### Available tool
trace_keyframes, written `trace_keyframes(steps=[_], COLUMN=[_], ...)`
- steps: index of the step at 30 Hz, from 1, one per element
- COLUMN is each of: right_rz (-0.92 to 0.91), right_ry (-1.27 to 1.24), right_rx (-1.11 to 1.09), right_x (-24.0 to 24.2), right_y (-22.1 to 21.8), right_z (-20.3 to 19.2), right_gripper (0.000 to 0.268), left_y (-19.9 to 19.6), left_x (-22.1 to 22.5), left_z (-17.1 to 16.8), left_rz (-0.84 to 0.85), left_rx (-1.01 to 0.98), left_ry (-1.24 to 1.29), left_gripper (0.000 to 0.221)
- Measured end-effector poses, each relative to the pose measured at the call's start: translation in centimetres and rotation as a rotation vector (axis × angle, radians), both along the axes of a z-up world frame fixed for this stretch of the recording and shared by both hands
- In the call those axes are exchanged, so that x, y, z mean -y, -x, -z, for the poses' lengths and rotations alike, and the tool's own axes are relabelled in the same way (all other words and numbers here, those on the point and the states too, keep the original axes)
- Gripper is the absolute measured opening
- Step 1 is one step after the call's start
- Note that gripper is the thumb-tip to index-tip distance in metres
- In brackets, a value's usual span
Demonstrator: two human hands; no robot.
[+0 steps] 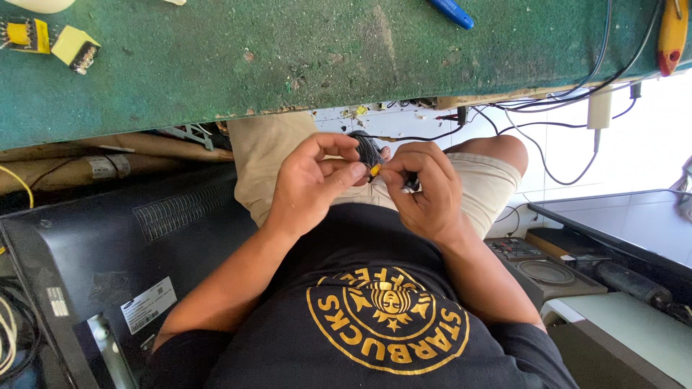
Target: The person works on a small electronic component, using pliers to manipulate a wire and a small orange part, while seated at a workbench covered in tools and parts.
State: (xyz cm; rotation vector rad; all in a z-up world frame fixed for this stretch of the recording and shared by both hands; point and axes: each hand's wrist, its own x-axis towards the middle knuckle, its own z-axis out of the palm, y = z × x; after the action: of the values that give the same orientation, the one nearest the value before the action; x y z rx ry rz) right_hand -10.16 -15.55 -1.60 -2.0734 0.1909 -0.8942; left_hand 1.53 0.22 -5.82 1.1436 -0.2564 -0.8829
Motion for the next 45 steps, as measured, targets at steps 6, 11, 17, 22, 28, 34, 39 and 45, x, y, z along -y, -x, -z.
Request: trace_keyframes(steps=[6, 11, 17, 22, 28, 34, 39, 45], right_rz=[-0.014, -0.115, -0.356, -0.409, -0.415, -0.506, -0.393, -0.139], right_ry=[0.006, -0.103, -0.616, -0.682, -0.557, -0.658, -0.614, -0.305], right_rx=[0.029, -0.042, -0.429, -0.455, -0.236, -0.38, -0.405, -0.327], right_x=[-0.5, 0.2, 2.3, 2.5, 2.3, 3.5, 2.9, 2.7], right_y=[-0.4, 0.2, 1.3, 0.7, 0.9, 2.2, 1.4, 2.2], right_z=[1.0, 1.8, 1.5, 0.0, 0.1, 2.5, -0.9, -0.7], right_gripper=[0.009, 0.016, 0.017, 0.017, 0.017, 0.019, 0.014, 0.012], left_y=[1.4, 2.2, 1.3, 0.7, 0.5, 1.5, 1.5, 0.8], left_x=[0.9, 0.9, 0.5, 0.4, 0.3, 0.1, -0.1, 0.3], left_z=[-0.9, 0.3, -1.5, -2.2, -2.2, -1.9, -1.5, -2.4], left_rz=[-0.003, -0.059, -0.037, 0.056, 0.07, 0.093, 0.082, 0.035], left_rx=[-0.215, 0.067, 0.468, 0.317, 0.323, 0.27, 0.193, 0.429], left_ry=[0.119, 0.079, 0.078, 0.154, 0.117, 0.053, 0.104, 0.126], left_gripper=[0.053, 0.049, 0.041, 0.036, 0.022, 0.026, 0.036, 0.035])
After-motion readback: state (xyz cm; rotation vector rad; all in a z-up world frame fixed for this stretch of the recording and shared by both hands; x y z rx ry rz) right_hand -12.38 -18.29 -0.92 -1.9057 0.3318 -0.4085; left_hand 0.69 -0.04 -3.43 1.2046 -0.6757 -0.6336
